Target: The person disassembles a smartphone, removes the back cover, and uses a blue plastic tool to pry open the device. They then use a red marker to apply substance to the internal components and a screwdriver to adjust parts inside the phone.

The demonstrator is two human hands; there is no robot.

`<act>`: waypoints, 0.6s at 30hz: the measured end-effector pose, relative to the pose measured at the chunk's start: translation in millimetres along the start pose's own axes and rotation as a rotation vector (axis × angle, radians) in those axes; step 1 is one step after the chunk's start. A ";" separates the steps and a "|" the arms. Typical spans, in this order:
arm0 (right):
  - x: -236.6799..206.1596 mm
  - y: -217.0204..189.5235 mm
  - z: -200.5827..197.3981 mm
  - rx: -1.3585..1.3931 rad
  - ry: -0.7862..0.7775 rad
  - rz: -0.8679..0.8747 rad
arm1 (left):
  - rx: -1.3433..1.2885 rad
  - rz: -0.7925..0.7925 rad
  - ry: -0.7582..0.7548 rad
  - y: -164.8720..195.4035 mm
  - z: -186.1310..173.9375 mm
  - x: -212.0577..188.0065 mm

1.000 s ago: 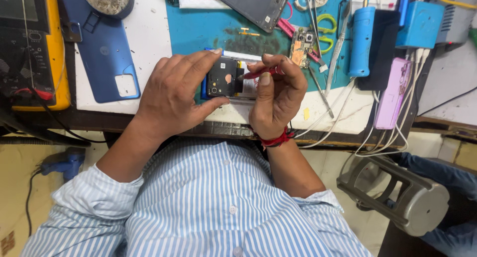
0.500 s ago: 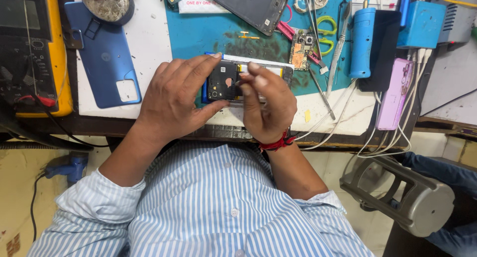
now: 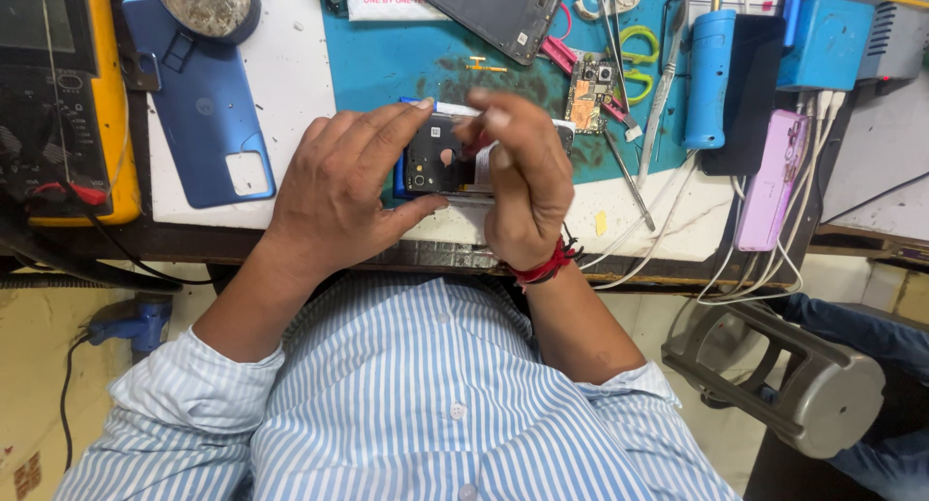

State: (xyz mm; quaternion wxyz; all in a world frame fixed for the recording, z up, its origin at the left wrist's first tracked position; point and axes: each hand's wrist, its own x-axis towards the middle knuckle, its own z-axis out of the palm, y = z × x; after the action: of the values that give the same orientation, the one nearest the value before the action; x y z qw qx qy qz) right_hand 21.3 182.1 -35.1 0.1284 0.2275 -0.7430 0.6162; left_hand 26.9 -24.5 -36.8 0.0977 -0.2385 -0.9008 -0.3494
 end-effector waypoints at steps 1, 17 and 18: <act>-0.4 1.7 -0.2 0.010 0.000 -0.003 | 0.003 -0.001 -0.001 0.1 -0.3 -0.2; -9.3 14.8 -0.1 0.082 0.043 0.008 | -0.021 -0.025 -0.003 -0.4 1.1 -0.1; -9.2 15.0 -0.1 0.205 0.050 0.053 | -0.016 -0.024 -0.002 -0.5 1.5 -0.1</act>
State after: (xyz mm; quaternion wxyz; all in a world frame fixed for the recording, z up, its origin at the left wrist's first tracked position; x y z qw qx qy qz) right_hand 21.7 185.8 -52.3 0.1069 0.2042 -0.6785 0.6975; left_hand 26.8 -23.8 -38.2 0.0908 -0.2289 -0.9008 -0.3576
